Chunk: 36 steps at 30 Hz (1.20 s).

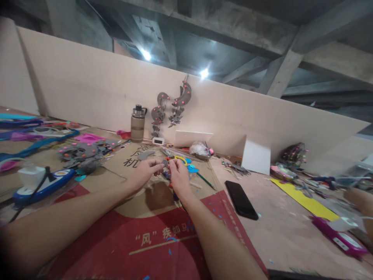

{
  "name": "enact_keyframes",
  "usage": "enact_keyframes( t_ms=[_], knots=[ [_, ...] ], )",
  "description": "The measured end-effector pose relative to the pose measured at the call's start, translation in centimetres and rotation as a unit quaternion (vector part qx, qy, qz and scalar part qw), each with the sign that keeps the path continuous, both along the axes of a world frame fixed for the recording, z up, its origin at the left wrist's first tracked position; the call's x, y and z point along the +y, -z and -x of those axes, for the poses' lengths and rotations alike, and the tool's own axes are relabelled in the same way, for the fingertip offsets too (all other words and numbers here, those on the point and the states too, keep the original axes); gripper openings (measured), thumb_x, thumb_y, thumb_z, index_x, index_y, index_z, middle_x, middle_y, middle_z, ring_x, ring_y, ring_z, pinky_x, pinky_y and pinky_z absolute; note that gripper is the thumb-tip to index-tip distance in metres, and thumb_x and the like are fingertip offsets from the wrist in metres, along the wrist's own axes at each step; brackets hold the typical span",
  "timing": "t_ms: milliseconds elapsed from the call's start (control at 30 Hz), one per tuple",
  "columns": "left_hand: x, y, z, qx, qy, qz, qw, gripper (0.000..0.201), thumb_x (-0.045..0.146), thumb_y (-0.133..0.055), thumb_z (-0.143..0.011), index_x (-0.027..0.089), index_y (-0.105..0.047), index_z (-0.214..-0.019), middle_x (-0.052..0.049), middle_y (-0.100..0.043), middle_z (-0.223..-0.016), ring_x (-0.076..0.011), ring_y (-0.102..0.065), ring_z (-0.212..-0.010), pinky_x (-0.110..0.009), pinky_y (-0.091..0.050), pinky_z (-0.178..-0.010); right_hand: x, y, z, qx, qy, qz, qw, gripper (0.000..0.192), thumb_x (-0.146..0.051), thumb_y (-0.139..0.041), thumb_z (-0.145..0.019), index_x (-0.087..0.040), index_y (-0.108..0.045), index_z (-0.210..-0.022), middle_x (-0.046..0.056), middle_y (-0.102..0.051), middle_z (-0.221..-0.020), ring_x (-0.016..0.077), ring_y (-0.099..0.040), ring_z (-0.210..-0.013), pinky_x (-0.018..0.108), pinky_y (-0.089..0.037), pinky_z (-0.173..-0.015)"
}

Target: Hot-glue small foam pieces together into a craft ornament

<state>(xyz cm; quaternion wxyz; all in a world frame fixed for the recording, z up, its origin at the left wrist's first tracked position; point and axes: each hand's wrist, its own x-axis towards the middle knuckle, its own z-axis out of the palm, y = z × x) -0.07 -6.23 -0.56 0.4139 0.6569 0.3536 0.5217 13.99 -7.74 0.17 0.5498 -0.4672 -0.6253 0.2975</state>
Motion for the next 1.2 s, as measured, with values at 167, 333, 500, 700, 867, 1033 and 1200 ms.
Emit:
enact_keyframes(
  t_ms=[167,333,500,700,867,1033,1200],
  knots=[
    [0.0,0.1,0.0,-0.002,0.018,0.014,1.000,0.027,0.038,-0.060,-0.075,0.014,-0.058,-0.063,0.002,-0.051,-0.055,-0.0106,-0.044,-0.055,-0.024,-0.033,-0.055,0.7,0.4,-0.3,-0.005,-0.013,0.003,1.000,0.023,-0.042,-0.051,-0.079,-0.019,-0.054,-0.072,-0.004,-0.050,-0.059,0.0109,-0.044,-0.053,0.024,-0.035,-0.051],
    [0.6,1.0,-0.2,-0.093,0.086,0.056,0.990,0.038,0.049,-0.054,-0.080,0.012,-0.061,-0.073,-0.004,-0.060,-0.068,-0.0113,-0.049,-0.058,-0.024,-0.036,-0.055,1.3,1.0,-0.4,0.091,-0.026,0.062,0.994,0.026,-0.045,-0.057,-0.072,-0.019,-0.053,-0.071,-0.005,-0.049,-0.056,0.0097,-0.043,-0.049,0.023,-0.033,-0.048],
    [0.8,1.2,-0.4,-0.133,0.107,0.081,0.982,0.035,0.048,-0.058,-0.078,0.013,-0.061,-0.079,-0.004,-0.061,-0.072,-0.0100,-0.051,-0.059,-0.023,-0.036,-0.055,1.3,0.9,-0.4,0.136,-0.036,0.081,0.987,0.029,-0.046,-0.061,-0.069,-0.019,-0.050,-0.066,-0.005,-0.048,-0.053,0.0082,-0.040,-0.045,0.023,-0.031,-0.045],
    [0.8,1.1,-0.4,-0.106,0.100,0.052,0.988,0.023,0.036,-0.064,-0.073,0.014,-0.061,-0.076,0.001,-0.055,-0.066,-0.0083,-0.046,-0.057,-0.022,-0.036,-0.056,1.0,0.8,-0.1,0.156,-0.063,0.074,0.983,0.033,-0.049,-0.062,-0.069,-0.018,-0.051,-0.068,-0.004,-0.049,-0.055,0.0080,-0.042,-0.047,0.021,-0.034,-0.044],
    [0.9,1.0,-0.3,-0.127,0.059,0.037,0.990,0.024,0.035,-0.065,-0.072,0.014,-0.062,-0.085,0.001,-0.056,-0.066,-0.0091,-0.046,-0.057,-0.022,-0.037,-0.056,0.9,0.9,0.1,0.180,-0.076,0.089,0.977,0.037,-0.054,-0.062,-0.069,-0.019,-0.050,-0.073,-0.004,-0.051,-0.062,0.0076,-0.045,-0.050,0.020,-0.035,-0.042],
    [1.0,0.6,-0.1,-0.101,0.021,0.007,0.995,0.026,0.035,-0.065,-0.072,0.014,-0.065,-0.087,0.000,-0.059,-0.068,-0.0097,-0.046,-0.058,-0.023,-0.037,-0.055,0.4,0.6,0.2,0.162,-0.114,0.111,0.974,0.038,-0.054,-0.062,-0.069,-0.018,-0.053,-0.073,-0.004,-0.050,-0.061,0.0068,-0.045,-0.048,0.019,-0.032,-0.042],
    [0.9,0.5,-0.2,-0.132,0.047,0.027,0.990,0.035,0.035,-0.069,-0.069,0.015,-0.064,-0.097,-0.001,-0.061,-0.076,-0.0091,-0.048,-0.060,-0.022,-0.038,-0.057,0.1,0.3,0.4,0.158,-0.135,0.124,0.970,0.034,-0.049,-0.065,-0.067,-0.018,-0.052,-0.067,-0.005,-0.049,-0.053,0.0066,-0.040,-0.044,0.021,-0.030,-0.043]
  ],
)
